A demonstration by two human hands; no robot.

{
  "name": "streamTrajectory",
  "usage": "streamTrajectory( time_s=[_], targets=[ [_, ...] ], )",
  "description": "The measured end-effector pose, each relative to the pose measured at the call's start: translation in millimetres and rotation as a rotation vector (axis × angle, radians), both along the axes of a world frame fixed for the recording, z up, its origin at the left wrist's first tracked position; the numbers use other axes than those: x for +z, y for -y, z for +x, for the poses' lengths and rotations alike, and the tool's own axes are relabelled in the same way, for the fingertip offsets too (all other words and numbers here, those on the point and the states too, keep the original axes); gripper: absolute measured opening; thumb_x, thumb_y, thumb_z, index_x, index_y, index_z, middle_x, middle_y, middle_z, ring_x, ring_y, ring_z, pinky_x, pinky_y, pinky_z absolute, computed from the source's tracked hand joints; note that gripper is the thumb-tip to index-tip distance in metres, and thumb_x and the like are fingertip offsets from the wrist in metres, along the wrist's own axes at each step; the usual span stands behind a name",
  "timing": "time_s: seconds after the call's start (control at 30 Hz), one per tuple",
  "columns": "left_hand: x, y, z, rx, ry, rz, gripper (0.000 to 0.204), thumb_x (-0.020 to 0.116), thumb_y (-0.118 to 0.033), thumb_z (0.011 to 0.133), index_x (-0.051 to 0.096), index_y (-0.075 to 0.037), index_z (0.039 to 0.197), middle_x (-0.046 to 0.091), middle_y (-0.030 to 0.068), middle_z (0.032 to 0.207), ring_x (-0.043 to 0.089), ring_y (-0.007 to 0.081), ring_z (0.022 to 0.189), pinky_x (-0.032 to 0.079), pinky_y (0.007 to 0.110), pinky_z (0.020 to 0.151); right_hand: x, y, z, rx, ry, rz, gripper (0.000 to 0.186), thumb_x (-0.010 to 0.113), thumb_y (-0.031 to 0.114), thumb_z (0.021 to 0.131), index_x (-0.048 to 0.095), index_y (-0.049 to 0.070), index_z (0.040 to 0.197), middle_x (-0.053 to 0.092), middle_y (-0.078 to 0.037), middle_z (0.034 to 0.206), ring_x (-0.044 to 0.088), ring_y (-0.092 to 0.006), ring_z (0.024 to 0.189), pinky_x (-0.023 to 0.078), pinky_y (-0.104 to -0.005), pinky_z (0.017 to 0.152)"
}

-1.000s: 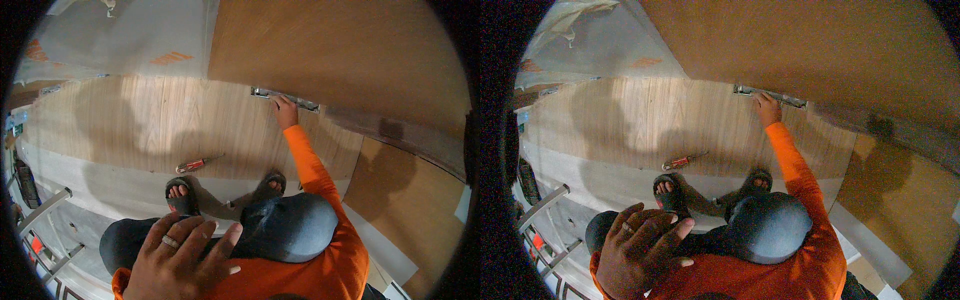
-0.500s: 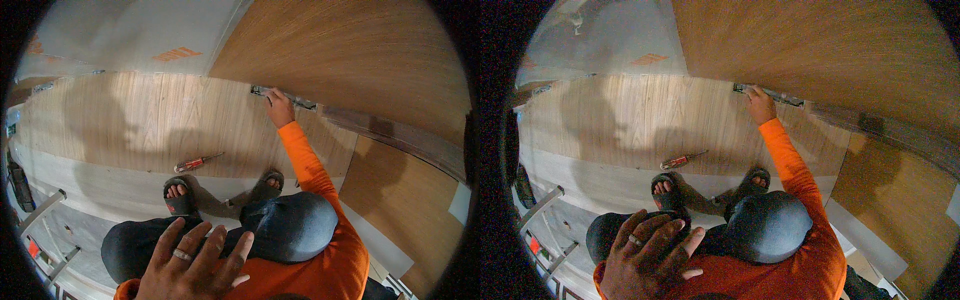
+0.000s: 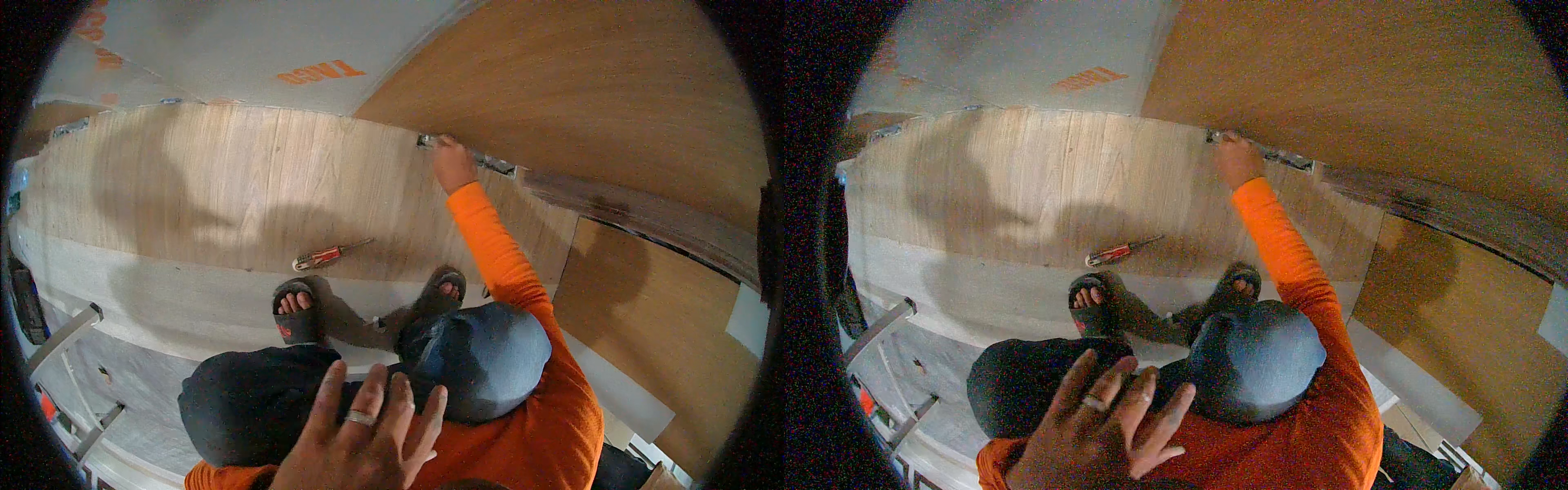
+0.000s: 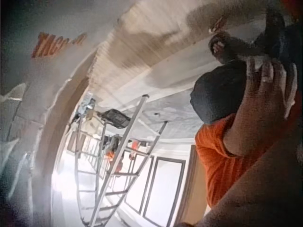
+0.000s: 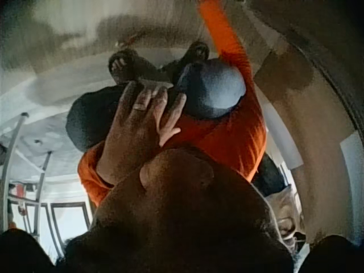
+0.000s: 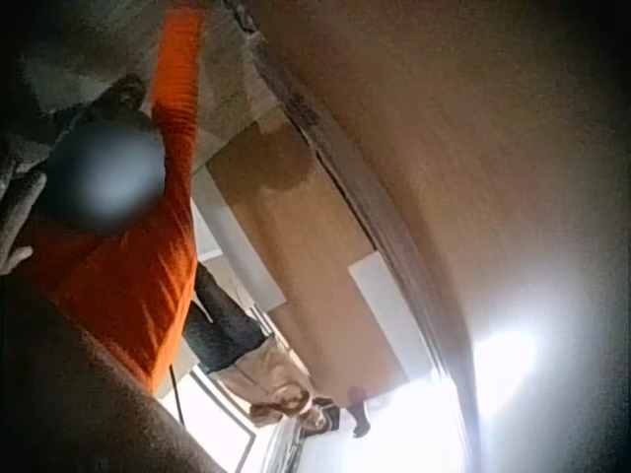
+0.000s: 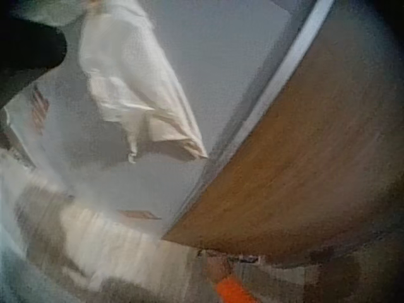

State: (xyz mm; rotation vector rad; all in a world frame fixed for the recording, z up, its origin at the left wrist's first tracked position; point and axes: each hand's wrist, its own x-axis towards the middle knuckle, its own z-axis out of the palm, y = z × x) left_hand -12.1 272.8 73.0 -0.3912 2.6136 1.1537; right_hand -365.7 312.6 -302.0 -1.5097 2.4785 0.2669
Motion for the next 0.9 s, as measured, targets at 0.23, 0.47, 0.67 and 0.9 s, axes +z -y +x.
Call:
streamTrajectory(
  time_s=[0.23, 0.47, 0.67, 0.9],
  targets=[
    [-7.9, -3.8, 32.9, -0.059, -0.155, -0.051, 0.061, 0.072, -0.037, 0.085, 0.055, -0.011, 0.138, 0.055, 0.0147, 0.128, 0.045, 0.0356, 0.131, 0.039, 0.059, 0.111, -22.9, -44.4, -52.3, -0.109, 0.064, -0.291, 0.025, 0.067, 0.027, 0.091, 0.073, 0.008, 0.106, 0.073, -0.013, 0.106, 0.068, -0.0328, 0.098, 0.052, -0.0443, 0.086],
    [-30.3, 26.5, 34.2, -0.084, -0.200, 0.073, 0.033, 0.056, -0.024, 0.089, 0.067, -0.006, 0.114, 0.060, 0.0115, 0.102, 0.055, 0.0320, 0.115, 0.041, 0.055, 0.106, 0.4, -44.1, -39.5, -0.327, 0.094, -0.313, 0.029, 0.065, 0.034, 0.091, 0.070, 0.017, 0.115, 0.073, -0.018, 0.094, 0.068, -0.0398, 0.094, 0.049, -0.0505, 0.092],
    [-25.2, 31.4, 51.8, -0.038, -0.325, 0.051, 0.037, 0.061, -0.032, 0.088, 0.067, -0.009, 0.116, 0.062, 0.0121, 0.108, 0.056, 0.0340, 0.115, 0.044, 0.058, 0.104, 4.2, -46.9, -32.6, -0.189, 0.075, -0.381, 0.030, 0.069, 0.033, 0.089, 0.073, 0.010, 0.106, 0.073, -0.016, 0.084, 0.067, -0.0356, 0.076, 0.050, -0.0449, 0.086],
    [-7.2, 32.8, 53.4, 0.166, -0.057, 0.080, 0.048, 0.065, -0.032, 0.088, 0.059, -0.012, 0.131, 0.059, 0.0127, 0.120, 0.051, 0.0335, 0.125, 0.041, 0.059, 0.108, -33.5, -48.7, -45.6, -0.315, 0.378, -0.581, 0.020, 0.069, 0.027, 0.091, 0.068, 0.010, 0.101, 0.074, -0.014, 0.087, 0.072, -0.0330, 0.083, 0.054, -0.0432, 0.076]
  ],
)
